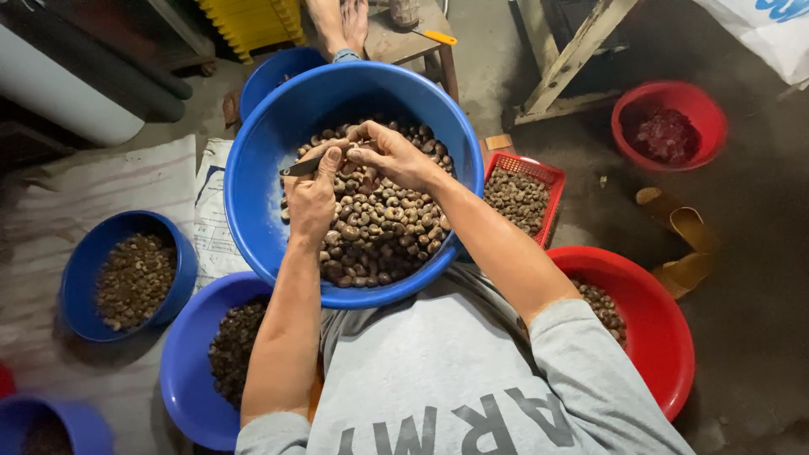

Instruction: A person is manually peeling nuts using a small hand tool and sorting them into different bowls.

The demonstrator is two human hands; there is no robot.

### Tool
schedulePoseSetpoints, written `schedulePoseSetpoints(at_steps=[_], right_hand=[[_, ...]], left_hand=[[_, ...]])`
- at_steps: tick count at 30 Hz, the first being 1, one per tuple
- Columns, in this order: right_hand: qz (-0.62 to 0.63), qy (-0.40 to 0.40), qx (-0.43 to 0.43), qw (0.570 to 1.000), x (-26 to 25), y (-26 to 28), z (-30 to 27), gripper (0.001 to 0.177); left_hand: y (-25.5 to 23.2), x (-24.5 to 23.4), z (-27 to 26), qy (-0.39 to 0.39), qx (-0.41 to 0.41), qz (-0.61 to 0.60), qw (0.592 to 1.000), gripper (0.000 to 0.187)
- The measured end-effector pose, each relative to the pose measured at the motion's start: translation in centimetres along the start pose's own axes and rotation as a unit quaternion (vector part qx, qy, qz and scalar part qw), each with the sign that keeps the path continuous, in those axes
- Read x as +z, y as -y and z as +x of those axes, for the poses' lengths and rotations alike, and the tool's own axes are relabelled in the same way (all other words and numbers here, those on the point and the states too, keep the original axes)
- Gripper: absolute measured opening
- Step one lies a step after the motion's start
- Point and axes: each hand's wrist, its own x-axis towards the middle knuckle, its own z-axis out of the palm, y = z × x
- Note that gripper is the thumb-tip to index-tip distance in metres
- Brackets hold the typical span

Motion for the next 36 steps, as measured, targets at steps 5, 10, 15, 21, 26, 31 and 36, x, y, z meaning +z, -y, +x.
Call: schedulePoseSetpoints(at_steps=[5,10,15,21,26,31,36], right_hand=[[0.001,0.002,0.005,1.000,0.1,0.5,-0.2,0.030],[-0.002,0.008,0.008,1.000,0.2,0.1,-0.1,0.029],[-0.080,-0.034,-0.051,0.995,-1.2,-2.5,0.7,0.026],[-0.195,-0.236,-0.225,0.925,0.7,2.7,-1.8,0.024],[-0.135,-0.301,-0.282,0.901,-1.7,3.8,-8.8,0.028],[-0.221,-0.417,-0.153,0.868,-9.9,-4.0,-19.3,0.016],[-0.169,-0.477,0.190,0.841,-14.0,-19.8,-34.9,0.019]], left_hand=[[0.4,0.2,0.0,-0.003,0.001,-0.014,1.000,0.024],[1.2,0.0,0.0,-0.014,-0.003,-0.012,1.000,0.024],[3.0,-0.3,-0.4,-0.030,-0.007,0.114,0.993,0.028],[2.8,0.7,-0.3,-0.049,0.035,0.192,0.980,0.022],[3.6,0.4,-0.4,-0.058,0.075,0.177,0.980,0.016],[5.1,0.4,-0.3,-0.070,0.097,0.190,0.975,0.019],[6.1,1.0,0.3,-0.032,0.163,0.161,0.973,0.016]])
